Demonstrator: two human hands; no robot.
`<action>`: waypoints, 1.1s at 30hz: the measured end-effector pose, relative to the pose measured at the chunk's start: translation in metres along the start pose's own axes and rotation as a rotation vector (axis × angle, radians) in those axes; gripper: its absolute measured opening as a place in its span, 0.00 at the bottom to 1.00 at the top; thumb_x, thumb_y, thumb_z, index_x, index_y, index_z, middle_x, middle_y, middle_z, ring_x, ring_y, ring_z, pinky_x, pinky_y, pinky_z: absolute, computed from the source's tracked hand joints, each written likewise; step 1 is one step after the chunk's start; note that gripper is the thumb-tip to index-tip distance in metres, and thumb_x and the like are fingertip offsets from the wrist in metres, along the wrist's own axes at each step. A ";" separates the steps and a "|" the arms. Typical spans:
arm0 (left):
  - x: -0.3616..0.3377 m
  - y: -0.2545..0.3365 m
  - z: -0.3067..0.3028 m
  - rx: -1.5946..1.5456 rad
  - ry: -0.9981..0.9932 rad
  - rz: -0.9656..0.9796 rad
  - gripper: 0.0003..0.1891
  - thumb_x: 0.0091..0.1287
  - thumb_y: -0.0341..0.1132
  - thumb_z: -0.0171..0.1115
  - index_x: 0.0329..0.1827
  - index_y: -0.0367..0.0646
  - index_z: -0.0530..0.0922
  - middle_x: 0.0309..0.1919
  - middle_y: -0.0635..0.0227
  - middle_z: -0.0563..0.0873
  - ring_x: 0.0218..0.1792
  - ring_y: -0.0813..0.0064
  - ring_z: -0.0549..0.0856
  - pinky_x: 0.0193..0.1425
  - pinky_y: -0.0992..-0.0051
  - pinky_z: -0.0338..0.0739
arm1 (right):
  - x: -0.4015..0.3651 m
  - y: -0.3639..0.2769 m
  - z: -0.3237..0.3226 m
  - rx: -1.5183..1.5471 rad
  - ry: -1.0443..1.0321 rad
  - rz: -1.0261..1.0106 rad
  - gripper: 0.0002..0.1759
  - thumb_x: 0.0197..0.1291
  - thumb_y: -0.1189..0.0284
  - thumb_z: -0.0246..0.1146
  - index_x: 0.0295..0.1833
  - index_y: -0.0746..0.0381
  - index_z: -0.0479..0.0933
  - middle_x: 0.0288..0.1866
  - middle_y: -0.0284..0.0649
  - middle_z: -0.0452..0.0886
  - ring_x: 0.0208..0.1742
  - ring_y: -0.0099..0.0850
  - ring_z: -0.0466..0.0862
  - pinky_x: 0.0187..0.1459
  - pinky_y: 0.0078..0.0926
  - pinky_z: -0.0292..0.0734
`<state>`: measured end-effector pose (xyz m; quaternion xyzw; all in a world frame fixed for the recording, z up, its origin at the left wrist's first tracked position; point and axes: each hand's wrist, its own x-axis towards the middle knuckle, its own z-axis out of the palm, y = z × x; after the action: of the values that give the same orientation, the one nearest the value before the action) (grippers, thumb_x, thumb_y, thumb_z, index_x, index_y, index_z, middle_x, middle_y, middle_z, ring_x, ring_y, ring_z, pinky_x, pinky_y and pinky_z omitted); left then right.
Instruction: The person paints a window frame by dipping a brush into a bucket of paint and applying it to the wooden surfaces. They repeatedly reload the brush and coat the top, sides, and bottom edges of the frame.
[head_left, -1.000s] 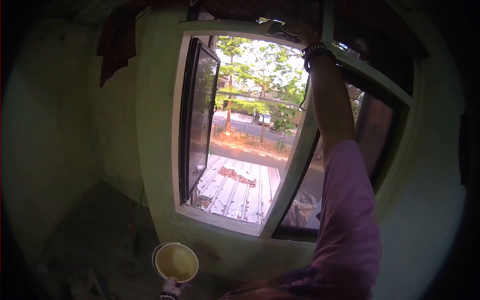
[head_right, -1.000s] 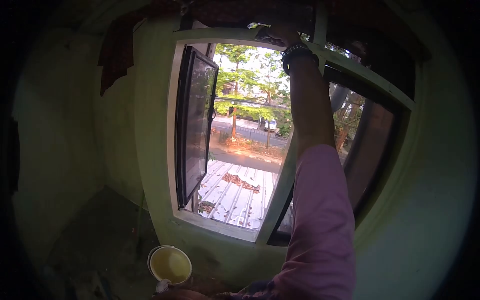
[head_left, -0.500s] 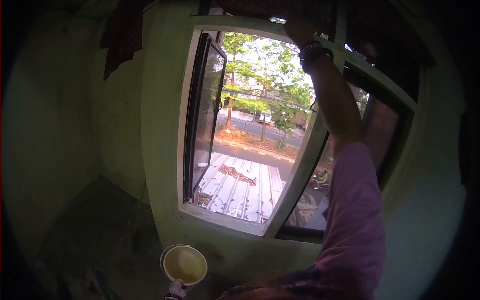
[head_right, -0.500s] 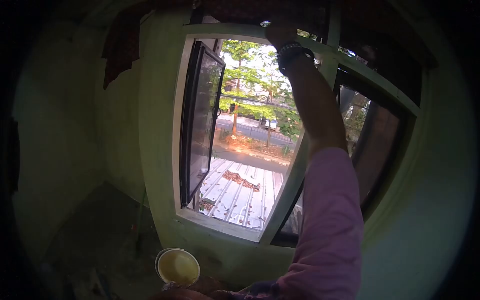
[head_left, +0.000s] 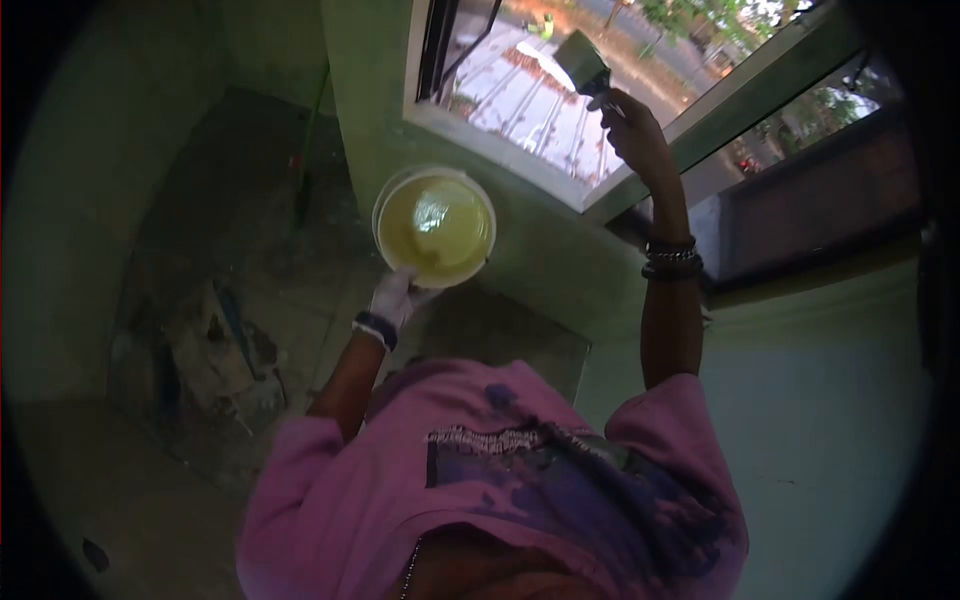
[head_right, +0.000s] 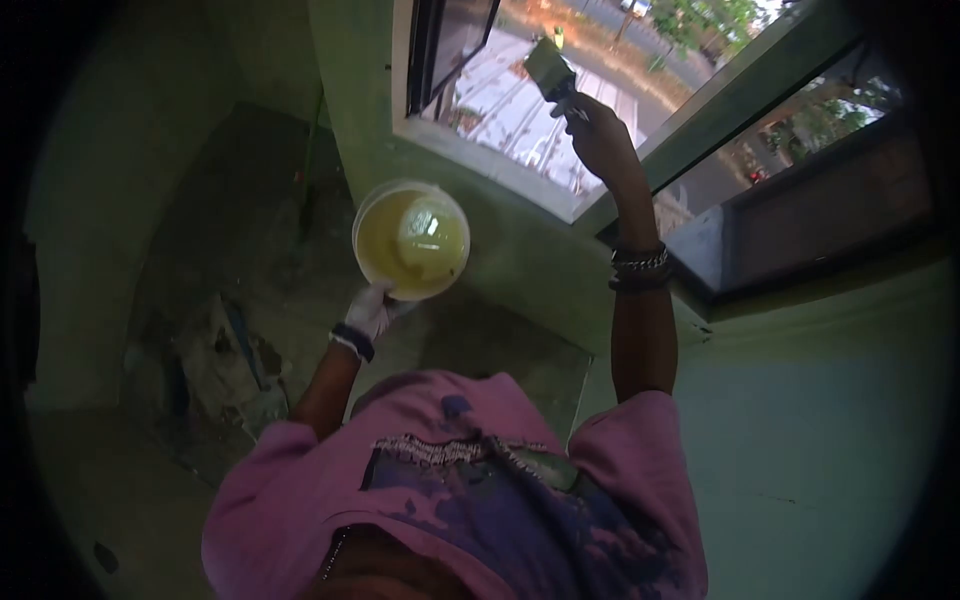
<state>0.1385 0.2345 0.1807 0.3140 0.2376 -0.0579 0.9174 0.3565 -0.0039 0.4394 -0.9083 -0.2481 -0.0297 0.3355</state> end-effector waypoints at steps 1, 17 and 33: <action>0.005 -0.002 0.004 -0.079 -0.027 0.026 0.23 0.64 0.25 0.45 0.63 0.28 0.58 0.57 0.47 0.70 0.57 0.54 0.75 0.57 0.59 0.79 | -0.028 0.037 0.039 0.063 0.122 -0.062 0.10 0.62 0.68 0.55 0.42 0.63 0.78 0.31 0.41 0.81 0.35 0.29 0.80 0.41 0.27 0.73; -0.024 -0.011 0.014 0.040 -0.081 0.112 0.19 0.70 0.30 0.45 0.60 0.30 0.62 0.57 0.53 0.73 0.55 0.65 0.78 0.55 0.69 0.81 | -0.191 0.001 0.229 0.728 -0.393 0.816 0.33 0.56 0.42 0.57 0.52 0.61 0.71 0.40 0.30 0.72 0.36 0.22 0.72 0.38 0.26 0.68; -0.030 -0.038 -0.041 -0.122 -0.418 -0.377 0.29 0.68 0.57 0.47 0.59 0.40 0.67 0.47 0.63 0.79 0.48 0.67 0.80 0.53 0.65 0.75 | -0.173 -0.014 0.236 1.384 -0.134 0.974 0.23 0.66 0.52 0.51 0.49 0.63 0.68 0.30 0.37 0.74 0.29 0.26 0.75 0.24 0.19 0.69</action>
<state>0.0857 0.2282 0.1458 0.1896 0.1005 -0.2762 0.9368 0.1717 0.0784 0.2271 -0.5037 0.1894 0.3303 0.7754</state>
